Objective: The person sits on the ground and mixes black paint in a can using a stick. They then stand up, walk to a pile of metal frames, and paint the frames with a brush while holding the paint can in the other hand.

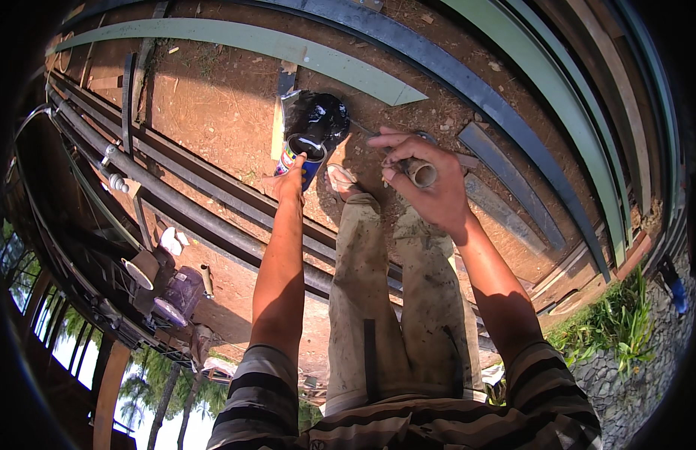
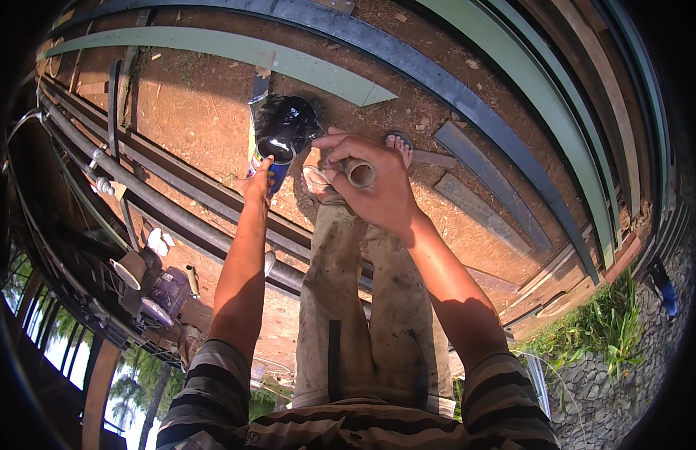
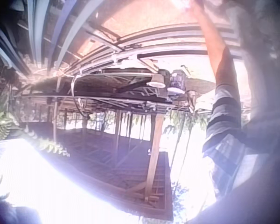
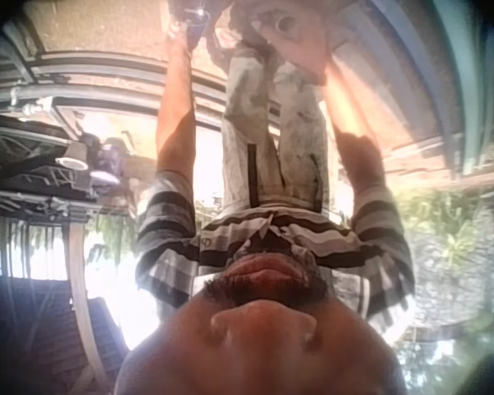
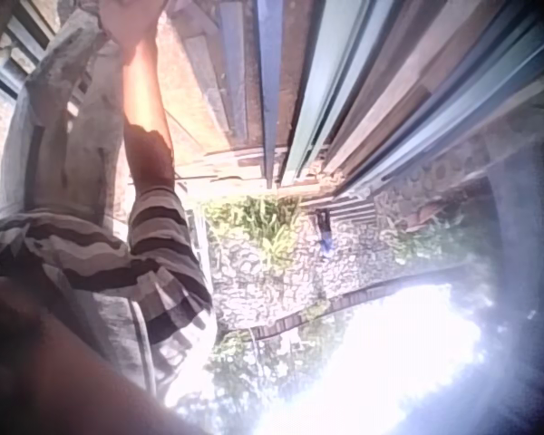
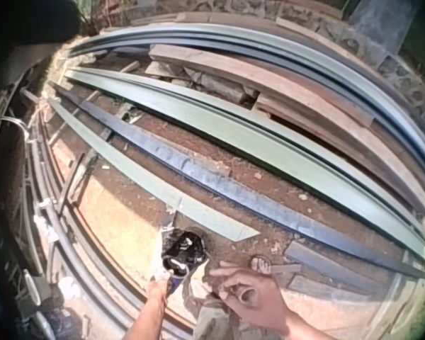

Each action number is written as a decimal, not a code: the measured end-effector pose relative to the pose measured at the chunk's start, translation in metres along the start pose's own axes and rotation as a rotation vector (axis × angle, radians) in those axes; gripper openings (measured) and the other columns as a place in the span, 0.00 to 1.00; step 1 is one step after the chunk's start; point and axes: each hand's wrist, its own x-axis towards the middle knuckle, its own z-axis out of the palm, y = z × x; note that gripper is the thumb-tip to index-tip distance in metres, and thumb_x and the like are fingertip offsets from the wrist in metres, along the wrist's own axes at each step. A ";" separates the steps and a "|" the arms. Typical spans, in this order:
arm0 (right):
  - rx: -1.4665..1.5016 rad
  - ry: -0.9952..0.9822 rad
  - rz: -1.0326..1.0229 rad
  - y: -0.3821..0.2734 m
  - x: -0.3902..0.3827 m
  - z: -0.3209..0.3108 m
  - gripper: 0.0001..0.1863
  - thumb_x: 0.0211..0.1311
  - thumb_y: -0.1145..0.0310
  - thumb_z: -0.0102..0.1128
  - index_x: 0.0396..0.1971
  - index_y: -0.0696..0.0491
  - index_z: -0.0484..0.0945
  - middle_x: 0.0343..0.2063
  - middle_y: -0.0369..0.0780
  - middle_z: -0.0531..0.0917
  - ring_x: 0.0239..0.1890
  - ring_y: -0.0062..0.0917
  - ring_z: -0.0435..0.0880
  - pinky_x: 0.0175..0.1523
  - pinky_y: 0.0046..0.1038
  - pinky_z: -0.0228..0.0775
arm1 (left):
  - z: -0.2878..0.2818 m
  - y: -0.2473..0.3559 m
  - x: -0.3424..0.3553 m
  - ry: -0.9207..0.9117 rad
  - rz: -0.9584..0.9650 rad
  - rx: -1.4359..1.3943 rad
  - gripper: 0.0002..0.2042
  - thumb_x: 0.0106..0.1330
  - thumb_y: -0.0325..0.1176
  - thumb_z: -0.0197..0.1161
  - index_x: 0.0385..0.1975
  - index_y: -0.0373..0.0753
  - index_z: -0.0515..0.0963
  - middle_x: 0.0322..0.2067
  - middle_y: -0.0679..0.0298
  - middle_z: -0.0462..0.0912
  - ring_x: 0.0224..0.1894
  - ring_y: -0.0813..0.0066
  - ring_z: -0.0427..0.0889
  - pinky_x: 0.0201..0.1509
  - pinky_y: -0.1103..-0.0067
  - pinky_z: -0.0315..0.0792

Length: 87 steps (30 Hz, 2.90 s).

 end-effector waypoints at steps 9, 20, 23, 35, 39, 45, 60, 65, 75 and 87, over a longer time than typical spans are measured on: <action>-0.028 -0.008 0.031 0.005 0.001 0.005 0.06 0.62 0.78 0.67 0.38 0.59 0.81 0.56 0.46 0.88 0.71 0.42 0.77 0.72 0.43 0.68 | -0.007 0.003 -0.006 0.112 0.037 0.152 0.76 0.40 0.66 0.84 0.80 0.32 0.39 0.65 0.37 0.76 0.66 0.46 0.79 0.70 0.65 0.73; -0.024 -0.016 0.042 0.017 0.002 0.001 0.06 0.64 0.79 0.66 0.39 0.61 0.80 0.57 0.47 0.87 0.70 0.40 0.78 0.71 0.40 0.69 | -0.009 0.031 -0.027 0.237 -0.047 0.366 0.74 0.40 0.68 0.83 0.82 0.39 0.40 0.70 0.35 0.69 0.69 0.43 0.75 0.73 0.59 0.70; -0.030 -0.019 0.062 0.014 0.001 -0.002 0.06 0.64 0.79 0.66 0.40 0.61 0.80 0.57 0.47 0.86 0.70 0.39 0.78 0.71 0.40 0.68 | -0.020 0.002 -0.002 0.142 0.070 0.140 0.74 0.41 0.64 0.85 0.81 0.39 0.40 0.71 0.35 0.67 0.68 0.40 0.76 0.73 0.58 0.69; 0.026 0.030 0.093 0.020 -0.006 -0.009 0.08 0.64 0.79 0.66 0.42 0.61 0.81 0.58 0.45 0.87 0.66 0.34 0.82 0.69 0.34 0.71 | -0.038 -0.015 -0.031 -0.291 0.012 -0.638 0.58 0.58 0.47 0.82 0.80 0.48 0.43 0.55 0.48 0.74 0.45 0.60 0.83 0.53 0.67 0.82; 0.020 0.030 0.108 0.017 -0.007 -0.008 0.08 0.63 0.79 0.66 0.41 0.60 0.80 0.57 0.44 0.87 0.67 0.33 0.80 0.70 0.35 0.69 | -0.043 -0.032 -0.018 -0.472 0.013 -0.818 0.52 0.63 0.43 0.79 0.78 0.50 0.44 0.52 0.53 0.75 0.45 0.62 0.82 0.52 0.66 0.84; 0.014 0.027 0.123 0.026 -0.012 -0.009 0.07 0.63 0.78 0.66 0.40 0.59 0.80 0.57 0.42 0.87 0.69 0.34 0.79 0.72 0.36 0.67 | -0.044 -0.051 -0.015 -0.609 0.116 -0.917 0.33 0.69 0.42 0.74 0.69 0.45 0.64 0.54 0.51 0.78 0.53 0.56 0.83 0.63 0.62 0.82; -0.097 -0.044 0.118 0.018 -0.026 0.009 0.06 0.63 0.80 0.67 0.39 0.60 0.80 0.61 0.47 0.85 0.73 0.42 0.75 0.76 0.44 0.62 | -0.066 -0.070 -0.027 -0.980 0.180 -1.135 0.41 0.58 0.41 0.78 0.73 0.40 0.68 0.69 0.56 0.76 0.69 0.53 0.77 0.76 0.51 0.70; -0.127 -0.055 0.072 0.018 -0.028 0.017 0.08 0.62 0.80 0.68 0.40 0.61 0.80 0.60 0.47 0.85 0.71 0.44 0.77 0.73 0.42 0.67 | -0.078 -0.073 -0.027 -1.026 0.162 -1.179 0.42 0.56 0.35 0.79 0.73 0.41 0.68 0.70 0.57 0.75 0.71 0.56 0.75 0.79 0.50 0.65; -0.235 0.031 0.192 0.001 -0.028 0.029 0.13 0.62 0.75 0.71 0.46 0.61 0.85 0.57 0.50 0.86 0.63 0.44 0.85 0.66 0.39 0.75 | -0.080 -0.080 -0.020 -0.966 0.194 -1.148 0.40 0.62 0.33 0.76 0.75 0.41 0.64 0.70 0.60 0.75 0.68 0.62 0.78 0.75 0.58 0.71; -0.993 -0.274 0.454 -0.030 -0.047 0.031 0.27 0.59 0.74 0.61 0.62 0.51 0.81 0.48 0.52 0.87 0.47 0.51 0.88 0.52 0.48 0.80 | -0.073 -0.101 -0.013 -0.921 0.227 -1.161 0.39 0.65 0.36 0.74 0.76 0.45 0.63 0.72 0.61 0.72 0.70 0.61 0.76 0.74 0.55 0.72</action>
